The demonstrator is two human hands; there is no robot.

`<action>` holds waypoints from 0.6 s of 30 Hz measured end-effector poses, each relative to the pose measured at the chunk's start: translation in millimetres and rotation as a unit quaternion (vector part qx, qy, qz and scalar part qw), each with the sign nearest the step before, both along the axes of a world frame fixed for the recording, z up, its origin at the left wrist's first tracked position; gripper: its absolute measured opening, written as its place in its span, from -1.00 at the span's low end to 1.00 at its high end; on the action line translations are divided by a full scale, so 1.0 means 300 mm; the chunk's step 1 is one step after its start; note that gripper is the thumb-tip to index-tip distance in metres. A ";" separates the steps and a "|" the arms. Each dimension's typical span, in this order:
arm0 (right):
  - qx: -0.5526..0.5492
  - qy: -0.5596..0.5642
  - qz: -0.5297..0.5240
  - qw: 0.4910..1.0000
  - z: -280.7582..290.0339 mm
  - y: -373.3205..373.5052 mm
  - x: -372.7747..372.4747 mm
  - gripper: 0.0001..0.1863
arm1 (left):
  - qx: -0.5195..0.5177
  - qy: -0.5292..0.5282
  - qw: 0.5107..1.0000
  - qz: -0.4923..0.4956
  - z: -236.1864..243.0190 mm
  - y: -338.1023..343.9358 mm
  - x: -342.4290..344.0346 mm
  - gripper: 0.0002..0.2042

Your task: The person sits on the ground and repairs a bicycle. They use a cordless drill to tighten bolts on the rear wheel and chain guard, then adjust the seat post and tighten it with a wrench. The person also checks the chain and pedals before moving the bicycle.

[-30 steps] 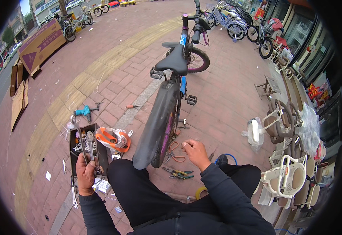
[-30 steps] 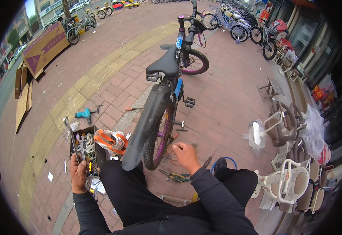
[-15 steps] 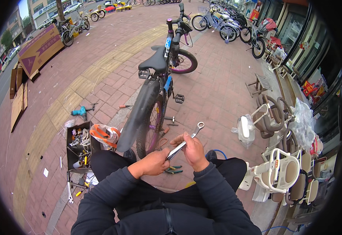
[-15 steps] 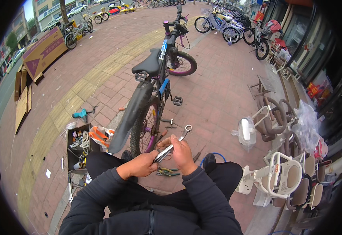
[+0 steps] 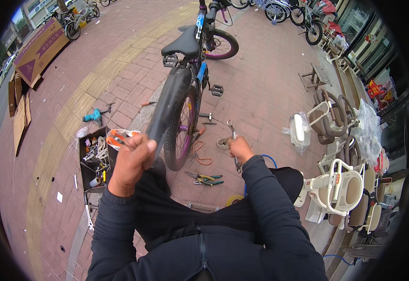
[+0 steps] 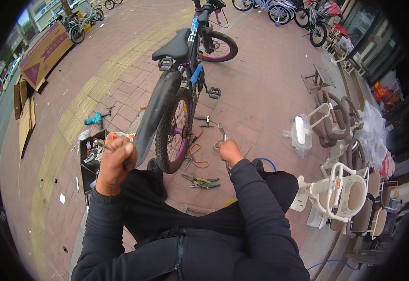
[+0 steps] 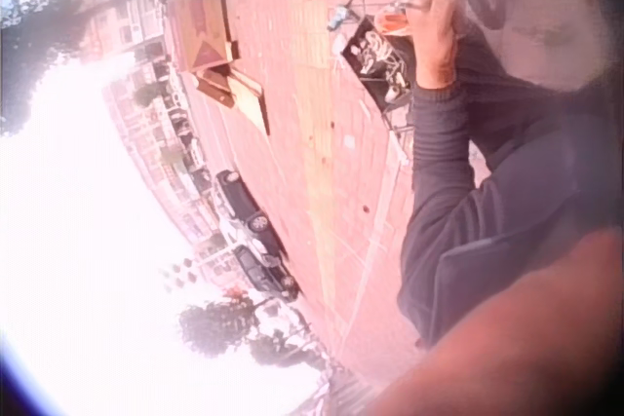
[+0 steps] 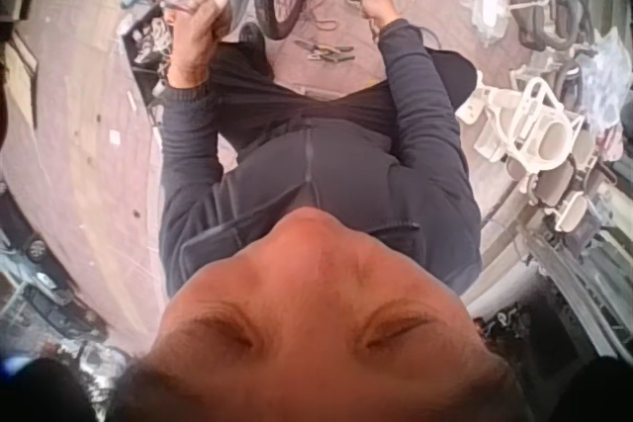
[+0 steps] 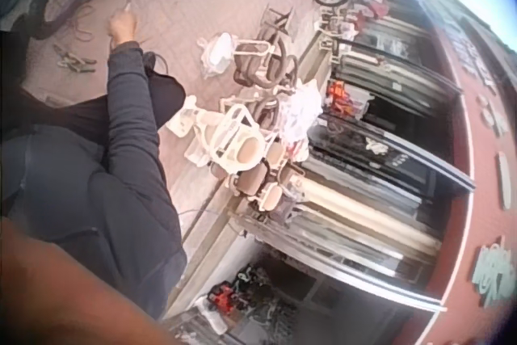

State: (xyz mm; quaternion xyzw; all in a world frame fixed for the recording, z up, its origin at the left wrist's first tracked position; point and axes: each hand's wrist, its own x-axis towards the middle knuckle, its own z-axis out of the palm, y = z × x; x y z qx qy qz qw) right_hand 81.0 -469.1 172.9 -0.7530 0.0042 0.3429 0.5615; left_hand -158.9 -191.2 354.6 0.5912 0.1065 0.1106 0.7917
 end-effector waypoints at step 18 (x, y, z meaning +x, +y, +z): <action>-0.321 -0.447 0.421 0.721 -0.546 0.316 -0.011 -0.83 | 0.297 0.033 0.947 0.118 -0.152 0.460 0.594 -0.64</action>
